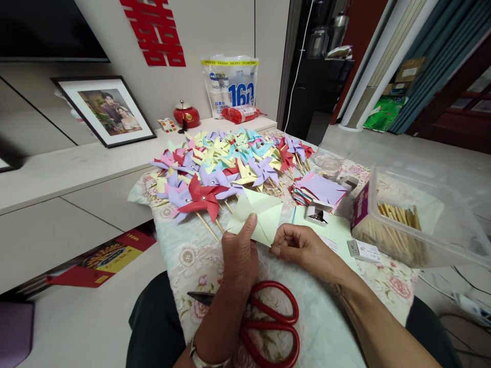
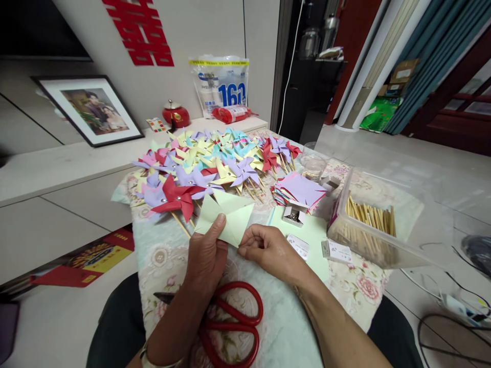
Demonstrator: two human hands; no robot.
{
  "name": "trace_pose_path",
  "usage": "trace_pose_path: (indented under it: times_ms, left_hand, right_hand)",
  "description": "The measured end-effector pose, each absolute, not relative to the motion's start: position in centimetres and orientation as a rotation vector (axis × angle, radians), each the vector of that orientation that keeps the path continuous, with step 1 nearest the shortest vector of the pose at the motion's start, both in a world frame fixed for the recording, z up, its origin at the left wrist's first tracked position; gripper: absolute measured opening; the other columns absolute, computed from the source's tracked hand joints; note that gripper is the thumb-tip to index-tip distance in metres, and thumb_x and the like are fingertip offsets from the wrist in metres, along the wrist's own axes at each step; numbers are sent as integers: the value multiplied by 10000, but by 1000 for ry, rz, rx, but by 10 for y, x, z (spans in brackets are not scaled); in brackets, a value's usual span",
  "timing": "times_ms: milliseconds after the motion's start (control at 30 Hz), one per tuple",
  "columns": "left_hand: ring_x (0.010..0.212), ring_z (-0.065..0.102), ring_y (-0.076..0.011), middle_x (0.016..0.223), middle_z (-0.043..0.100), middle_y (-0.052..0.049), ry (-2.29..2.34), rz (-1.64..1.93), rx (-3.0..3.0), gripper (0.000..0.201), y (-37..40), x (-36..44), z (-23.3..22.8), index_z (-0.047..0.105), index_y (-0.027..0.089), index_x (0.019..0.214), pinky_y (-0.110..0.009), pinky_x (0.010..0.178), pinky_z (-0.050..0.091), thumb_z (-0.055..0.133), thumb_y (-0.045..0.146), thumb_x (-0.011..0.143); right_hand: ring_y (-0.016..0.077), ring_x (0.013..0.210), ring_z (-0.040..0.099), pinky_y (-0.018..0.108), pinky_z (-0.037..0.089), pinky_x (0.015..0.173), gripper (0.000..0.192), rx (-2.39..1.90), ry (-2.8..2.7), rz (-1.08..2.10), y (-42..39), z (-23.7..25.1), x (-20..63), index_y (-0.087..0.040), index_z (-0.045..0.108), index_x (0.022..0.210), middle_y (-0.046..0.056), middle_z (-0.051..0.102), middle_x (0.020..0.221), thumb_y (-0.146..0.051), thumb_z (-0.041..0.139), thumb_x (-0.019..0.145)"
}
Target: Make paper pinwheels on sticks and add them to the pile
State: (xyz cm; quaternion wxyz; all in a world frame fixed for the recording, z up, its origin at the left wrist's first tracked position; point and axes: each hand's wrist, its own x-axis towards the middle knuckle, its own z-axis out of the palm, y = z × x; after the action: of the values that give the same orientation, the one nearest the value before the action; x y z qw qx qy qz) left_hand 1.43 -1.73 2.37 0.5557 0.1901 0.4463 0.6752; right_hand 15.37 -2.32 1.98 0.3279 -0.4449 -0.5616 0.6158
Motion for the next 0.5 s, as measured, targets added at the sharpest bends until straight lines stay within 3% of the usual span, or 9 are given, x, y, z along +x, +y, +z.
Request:
trace_pose_path:
  times_ms: [200, 500]
  left_hand:
    - [955, 724, -297, 905, 791, -96, 1076, 1594, 456, 200, -16, 17, 25, 752, 140, 788, -352, 828, 574, 807, 254, 632]
    - [896, 723, -247, 923, 797, -87, 1138, 1573, 485, 262, -19, 16, 27, 780, 108, 891, -309, 801, 555, 813, 211, 652]
  right_hand:
    - [125, 627, 520, 255, 366, 591, 134, -1186, -1524, 1558, -23, 20, 154, -179, 612, 755, -21, 625, 679, -285, 677, 804]
    - [116, 601, 502, 243, 364, 572, 71, -1181, -1539, 1560, -23, 19, 155, -178, 614, 744, -30, 617, 657, -223, 664, 765]
